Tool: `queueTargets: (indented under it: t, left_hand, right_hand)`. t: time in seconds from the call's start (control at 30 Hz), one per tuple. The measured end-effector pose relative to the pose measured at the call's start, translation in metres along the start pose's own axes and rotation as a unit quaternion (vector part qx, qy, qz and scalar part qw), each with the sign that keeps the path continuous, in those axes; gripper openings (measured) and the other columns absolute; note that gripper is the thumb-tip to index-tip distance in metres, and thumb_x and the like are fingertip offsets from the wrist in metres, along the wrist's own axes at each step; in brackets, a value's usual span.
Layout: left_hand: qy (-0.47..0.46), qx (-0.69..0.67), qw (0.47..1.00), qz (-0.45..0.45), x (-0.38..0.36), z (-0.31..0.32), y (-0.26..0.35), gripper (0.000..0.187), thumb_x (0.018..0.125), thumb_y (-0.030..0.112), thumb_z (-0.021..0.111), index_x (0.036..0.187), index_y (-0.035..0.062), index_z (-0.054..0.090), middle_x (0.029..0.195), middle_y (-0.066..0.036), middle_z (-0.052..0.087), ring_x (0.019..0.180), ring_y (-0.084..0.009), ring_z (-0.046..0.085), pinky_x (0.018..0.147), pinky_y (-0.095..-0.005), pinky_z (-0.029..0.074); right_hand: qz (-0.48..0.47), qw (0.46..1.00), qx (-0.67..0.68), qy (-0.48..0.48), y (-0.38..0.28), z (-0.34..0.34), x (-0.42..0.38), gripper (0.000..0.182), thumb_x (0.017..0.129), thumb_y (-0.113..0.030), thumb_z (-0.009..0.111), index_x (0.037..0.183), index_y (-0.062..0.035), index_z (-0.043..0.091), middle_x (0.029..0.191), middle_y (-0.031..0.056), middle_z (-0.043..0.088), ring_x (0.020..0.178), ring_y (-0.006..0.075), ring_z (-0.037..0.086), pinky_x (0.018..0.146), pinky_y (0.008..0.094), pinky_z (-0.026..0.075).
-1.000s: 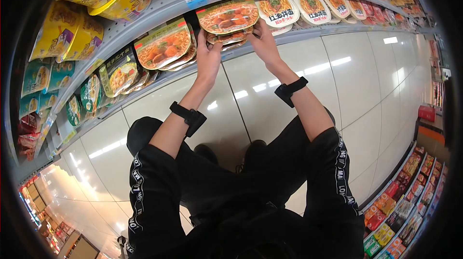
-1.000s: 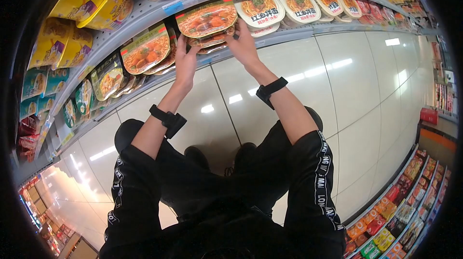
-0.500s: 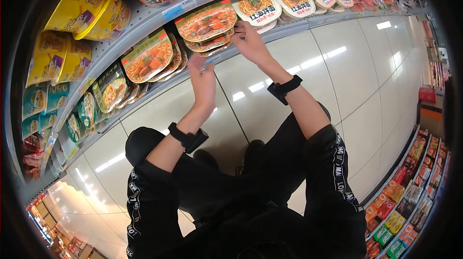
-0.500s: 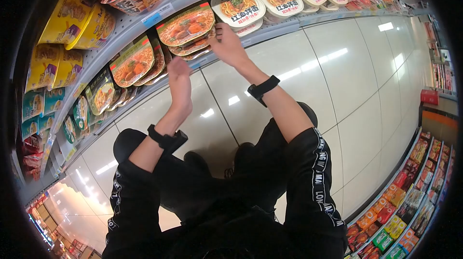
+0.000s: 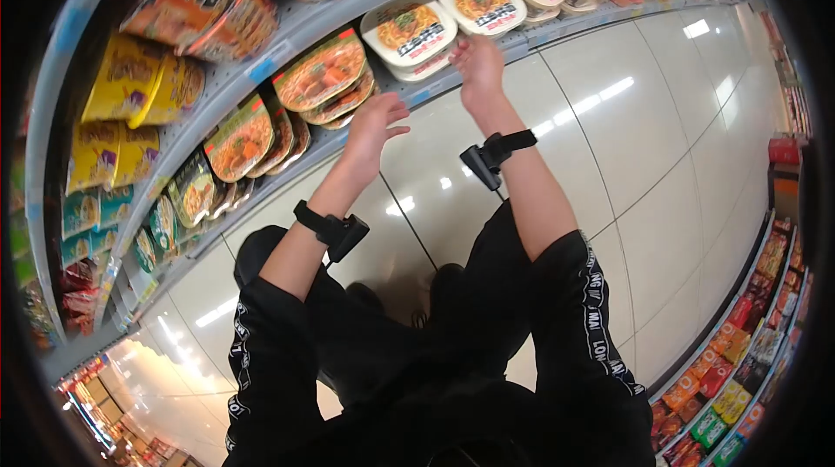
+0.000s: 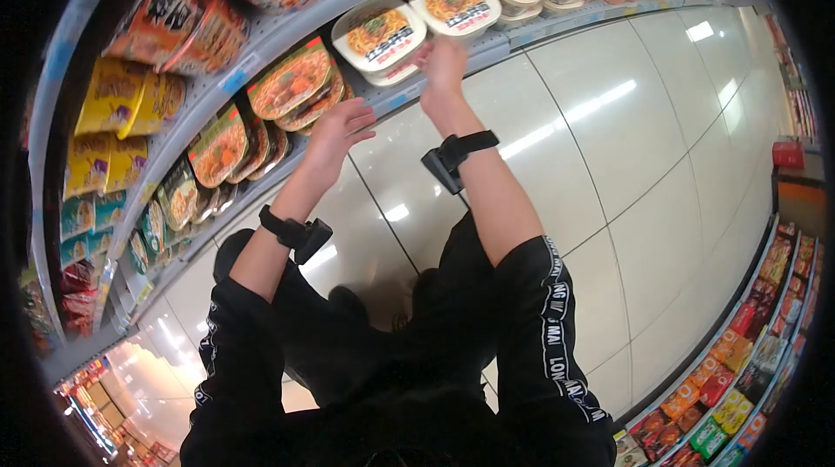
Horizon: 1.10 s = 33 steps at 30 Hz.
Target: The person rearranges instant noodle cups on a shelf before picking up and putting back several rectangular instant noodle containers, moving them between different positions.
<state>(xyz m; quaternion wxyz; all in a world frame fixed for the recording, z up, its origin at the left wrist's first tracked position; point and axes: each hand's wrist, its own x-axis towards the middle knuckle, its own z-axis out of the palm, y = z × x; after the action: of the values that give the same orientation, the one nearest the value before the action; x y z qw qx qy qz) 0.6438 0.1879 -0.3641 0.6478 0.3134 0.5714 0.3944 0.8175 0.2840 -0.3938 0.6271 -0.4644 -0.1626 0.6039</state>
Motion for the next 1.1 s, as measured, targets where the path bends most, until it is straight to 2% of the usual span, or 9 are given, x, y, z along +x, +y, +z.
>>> queueTargets:
  t: [0.07,0.2,0.4,0.47,0.53,0.6,0.7,1.0,1.1]
  left_hand:
    - [-0.026,-0.150,0.987,-0.059,0.016,0.013,0.020,0.033,0.095,0.020,0.049,0.120,-0.0024,0.047,0.119,-0.017,0.053,0.115,-0.0273,0.052,0.093,-0.0401,0.048]
    - [0.012,-0.155,0.986,-0.059,0.023,0.049,0.043,0.034,0.095,0.020,0.049,0.117,-0.0049,0.046,0.119,-0.019,0.051,0.115,-0.0294,0.051,0.099,-0.0435,0.045]
    - [-0.032,-0.140,0.990,-0.006,0.008,0.069,0.064,0.029,0.093,0.020,0.052,0.113,-0.0017,0.051,0.105,-0.013,0.057,0.097,-0.0239,0.057,0.084,-0.0399,0.049]
    - [0.000,-0.155,0.979,-0.133,0.025,0.066,0.050,0.026,0.093,0.018,0.052,0.111,-0.0004,0.052,0.104,-0.012,0.058,0.097,-0.0231,0.057,0.083,-0.0394,0.049]
    - [-0.016,-0.147,0.979,-0.141,0.027,0.072,0.040,0.023,0.092,0.021,0.056,0.104,0.0010,0.057,0.096,-0.008,0.059,0.091,-0.0185,0.058,0.079,-0.0353,0.048]
    - [-0.153,-0.065,0.986,-0.016,0.031,0.075,0.035,0.022,0.093,0.025,0.060,0.099,0.0034,0.061,0.087,-0.002,0.059,0.083,-0.0117,0.055,0.076,-0.0289,0.044]
    - [-0.112,-0.042,0.993,0.010,0.029,0.087,0.030,0.022,0.092,0.028,0.062,0.089,0.0061,0.063,0.078,0.003,0.056,0.074,-0.0067,0.052,0.068,-0.0248,0.042]
    - [-0.046,-0.137,0.989,-0.021,0.036,0.130,0.006,0.035,0.096,0.030,0.054,0.071,0.0057,0.053,0.062,0.001,0.047,0.060,-0.0094,0.048,0.060,-0.0256,0.040]
    - [0.044,-0.120,0.991,0.047,0.034,0.151,-0.011,0.022,0.094,0.019,0.053,0.079,0.0032,0.055,0.067,-0.001,0.051,0.061,-0.0103,0.047,0.059,-0.0266,0.039]
  right_hand:
    - [0.058,0.989,0.070,0.119,0.000,-0.005,0.002,0.010,0.090,-0.015,0.053,0.088,-0.0052,0.053,0.078,0.0034,0.053,0.069,0.0147,0.055,0.066,0.0294,0.048]
    - [0.019,0.964,0.100,0.244,0.024,-0.018,0.026,0.010,0.090,-0.015,0.054,0.085,-0.0069,0.053,0.075,0.0018,0.053,0.067,0.0131,0.054,0.062,0.0274,0.046]
    - [0.119,0.960,0.065,0.245,0.036,-0.043,0.048,0.015,0.091,-0.019,0.057,0.101,-0.0092,0.058,0.082,0.0010,0.054,0.075,0.0149,0.055,0.067,0.0288,0.045]
    - [0.186,0.954,0.045,0.230,0.026,-0.042,0.046,0.022,0.091,-0.018,0.058,0.110,-0.0090,0.057,0.087,0.0016,0.055,0.084,0.0155,0.055,0.072,0.0280,0.044]
    - [0.146,0.968,0.040,0.201,0.022,-0.039,0.038,0.025,0.086,-0.017,0.060,0.109,-0.0077,0.057,0.095,0.0037,0.055,0.081,0.0160,0.052,0.069,0.0356,0.043]
    - [0.057,0.991,0.053,0.106,0.022,-0.044,0.034,0.026,0.087,-0.009,0.060,0.112,-0.0050,0.056,0.099,0.0054,0.059,0.084,0.0173,0.057,0.069,0.0330,0.046]
    - [0.028,0.999,0.022,0.018,0.012,-0.053,0.033,0.028,0.087,-0.001,0.060,0.114,-0.0018,0.055,0.100,0.0075,0.061,0.083,0.0163,0.060,0.071,0.0275,0.049]
    - [0.063,0.988,0.038,0.135,-0.040,-0.061,0.008,0.022,0.090,-0.005,0.057,0.111,-0.0011,0.055,0.076,0.0013,0.050,0.066,0.0099,0.047,0.064,0.0236,0.046]
    - [-0.084,0.973,-0.102,0.190,-0.083,-0.017,-0.025,0.034,0.089,-0.002,0.053,0.122,-0.0007,0.046,0.087,0.0058,0.053,0.077,0.0142,0.052,0.081,0.0303,0.048]
